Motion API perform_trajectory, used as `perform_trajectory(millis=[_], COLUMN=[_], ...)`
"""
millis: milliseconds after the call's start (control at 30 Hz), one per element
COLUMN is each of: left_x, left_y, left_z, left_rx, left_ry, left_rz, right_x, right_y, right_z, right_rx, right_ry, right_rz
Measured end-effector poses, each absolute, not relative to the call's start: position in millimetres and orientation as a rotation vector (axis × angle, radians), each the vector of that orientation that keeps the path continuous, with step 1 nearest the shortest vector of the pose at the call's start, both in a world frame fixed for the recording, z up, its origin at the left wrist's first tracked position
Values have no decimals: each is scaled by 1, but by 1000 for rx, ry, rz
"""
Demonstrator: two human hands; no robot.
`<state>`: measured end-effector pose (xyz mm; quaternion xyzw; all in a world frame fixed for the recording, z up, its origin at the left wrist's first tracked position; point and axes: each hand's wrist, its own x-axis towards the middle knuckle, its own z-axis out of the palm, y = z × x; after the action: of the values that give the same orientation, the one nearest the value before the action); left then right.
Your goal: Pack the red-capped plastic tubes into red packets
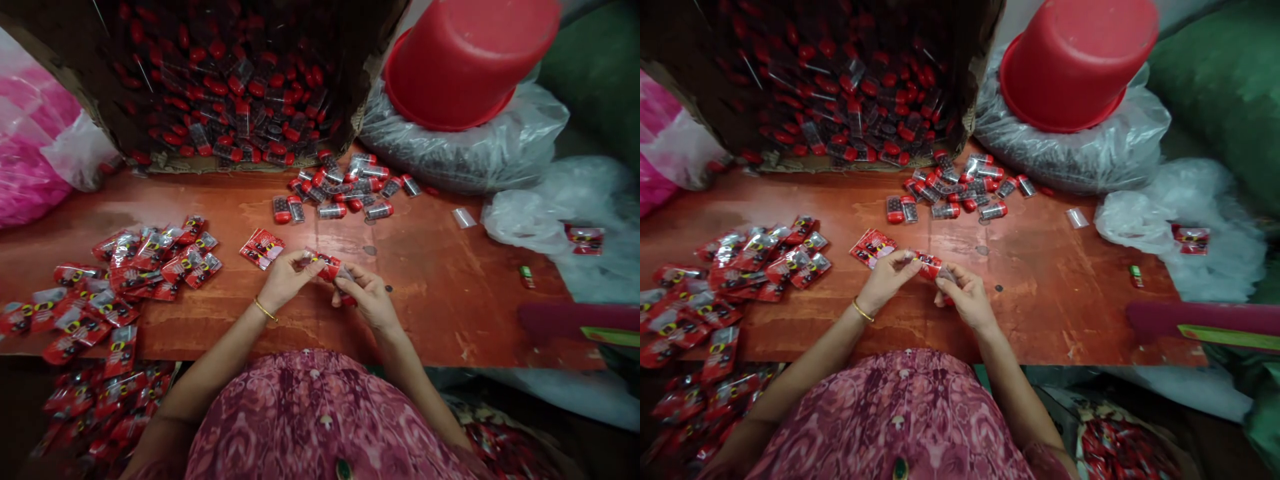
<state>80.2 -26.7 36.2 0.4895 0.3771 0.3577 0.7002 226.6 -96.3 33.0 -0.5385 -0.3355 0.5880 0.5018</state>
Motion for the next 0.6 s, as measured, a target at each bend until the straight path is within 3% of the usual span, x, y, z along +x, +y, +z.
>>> perform_trajectory(millis=[600], left_x=[75], left_y=[-30], left_z=[32], left_rx=[1509], left_ry=[940], left_rz=[620], right_x=[220], right_y=[-97], right_z=[36], right_rx=[-1328], right_ry=[-784], right_rz=[1525])
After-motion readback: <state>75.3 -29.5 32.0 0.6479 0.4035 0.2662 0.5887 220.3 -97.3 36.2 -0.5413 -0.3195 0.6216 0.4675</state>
